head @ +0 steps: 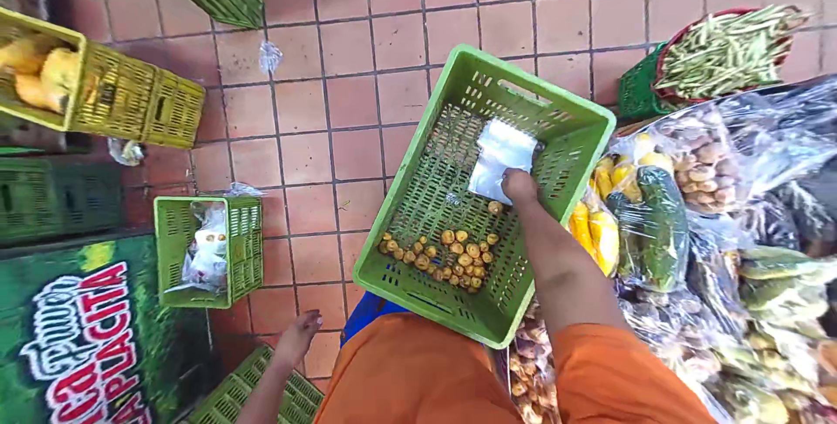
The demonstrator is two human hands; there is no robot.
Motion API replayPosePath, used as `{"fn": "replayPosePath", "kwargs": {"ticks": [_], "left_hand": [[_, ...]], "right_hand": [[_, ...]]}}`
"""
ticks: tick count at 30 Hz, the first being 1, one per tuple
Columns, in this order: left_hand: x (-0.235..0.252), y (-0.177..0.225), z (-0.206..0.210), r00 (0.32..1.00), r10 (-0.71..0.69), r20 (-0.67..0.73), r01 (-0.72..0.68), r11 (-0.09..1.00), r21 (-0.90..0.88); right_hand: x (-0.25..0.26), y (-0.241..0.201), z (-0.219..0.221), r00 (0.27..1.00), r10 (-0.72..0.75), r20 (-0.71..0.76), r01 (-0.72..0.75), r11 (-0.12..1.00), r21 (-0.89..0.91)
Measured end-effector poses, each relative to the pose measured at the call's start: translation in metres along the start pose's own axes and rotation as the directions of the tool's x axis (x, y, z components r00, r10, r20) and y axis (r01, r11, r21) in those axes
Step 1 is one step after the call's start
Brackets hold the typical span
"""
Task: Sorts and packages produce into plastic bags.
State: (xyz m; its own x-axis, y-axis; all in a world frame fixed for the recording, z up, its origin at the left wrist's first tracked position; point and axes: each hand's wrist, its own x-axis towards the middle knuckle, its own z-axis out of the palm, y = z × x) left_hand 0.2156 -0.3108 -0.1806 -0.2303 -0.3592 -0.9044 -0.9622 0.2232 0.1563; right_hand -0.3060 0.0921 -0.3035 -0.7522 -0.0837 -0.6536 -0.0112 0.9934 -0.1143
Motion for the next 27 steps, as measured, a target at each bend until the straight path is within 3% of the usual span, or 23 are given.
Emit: {"fn": "replayPosePath", "kwargs": {"ticks": [4, 10, 12, 15, 16, 17, 18, 19, 20, 22, 23, 24, 25, 26, 27], "left_hand": [[-0.009, 0.085, -0.028, 0.967, 0.242, -0.076, -0.242, 0.97, 0.009], [-0.027, 0.167, -0.059, 0.826, 0.551, -0.117, -0.561, 0.823, -0.088], [-0.033, 0.19, -0.062, 0.762, 0.639, -0.106, -0.647, 0.753, -0.117], [-0.041, 0.224, -0.061, 0.63, 0.773, -0.079, -0.772, 0.612, -0.173], [-0.044, 0.235, -0.058, 0.58, 0.811, -0.077, -0.805, 0.556, -0.207], [-0.048, 0.248, -0.054, 0.525, 0.848, -0.074, -0.836, 0.497, -0.232], [-0.053, 0.262, -0.049, 0.465, 0.883, -0.058, -0.868, 0.442, -0.227], [-0.061, 0.276, -0.042, 0.406, 0.914, -0.021, -0.9, 0.396, -0.183], [-0.071, 0.29, -0.035, 0.341, 0.939, 0.037, -0.932, 0.343, -0.115], [-0.09, 0.316, -0.015, 0.111, 0.977, 0.181, -0.994, 0.11, 0.017], [-0.095, 0.326, -0.003, -0.024, 0.972, 0.235, -0.999, -0.033, 0.036], [-0.097, 0.333, 0.008, -0.133, 0.948, 0.289, -0.99, -0.143, 0.015], [-0.094, 0.337, 0.017, -0.201, 0.917, 0.345, -0.978, -0.205, -0.027], [-0.09, 0.338, 0.025, -0.227, 0.891, 0.393, -0.973, -0.222, -0.058], [-0.084, 0.335, 0.03, -0.204, 0.883, 0.422, -0.979, -0.191, -0.073]], "right_hand": [[-0.016, 0.02, -0.061, 0.973, -0.01, -0.23, 0.051, 0.983, 0.175], [-0.077, 0.02, -0.15, 0.882, -0.066, -0.467, 0.142, 0.981, 0.13], [-0.105, 0.021, -0.171, 0.747, -0.016, -0.664, 0.203, 0.957, 0.206], [-0.154, 0.011, -0.19, 0.432, 0.126, -0.893, 0.306, 0.911, 0.277], [-0.178, 0.002, -0.191, 0.404, 0.126, -0.906, 0.331, 0.903, 0.274], [-0.208, -0.01, -0.189, 0.481, 0.064, -0.874, 0.365, 0.893, 0.265], [-0.24, -0.025, -0.18, 0.63, -0.05, -0.775, 0.409, 0.87, 0.276], [-0.268, -0.042, -0.166, 0.745, -0.206, -0.635, 0.475, 0.832, 0.286], [-0.291, -0.058, -0.146, 0.776, -0.395, -0.491, 0.572, 0.769, 0.286], [-0.32, -0.086, -0.107, 0.639, -0.698, -0.322, 0.768, 0.558, 0.315], [-0.332, -0.095, -0.096, 0.558, -0.756, -0.341, 0.817, 0.43, 0.384], [-0.344, -0.099, -0.093, 0.51, -0.747, -0.428, 0.833, 0.305, 0.461], [-0.356, -0.1, -0.096, 0.515, -0.669, -0.536, 0.822, 0.207, 0.53], [-0.367, -0.098, -0.104, 0.541, -0.549, -0.637, 0.804, 0.118, 0.582], [-0.374, -0.095, -0.112, 0.571, -0.409, -0.712, 0.782, 0.007, 0.623]]}}
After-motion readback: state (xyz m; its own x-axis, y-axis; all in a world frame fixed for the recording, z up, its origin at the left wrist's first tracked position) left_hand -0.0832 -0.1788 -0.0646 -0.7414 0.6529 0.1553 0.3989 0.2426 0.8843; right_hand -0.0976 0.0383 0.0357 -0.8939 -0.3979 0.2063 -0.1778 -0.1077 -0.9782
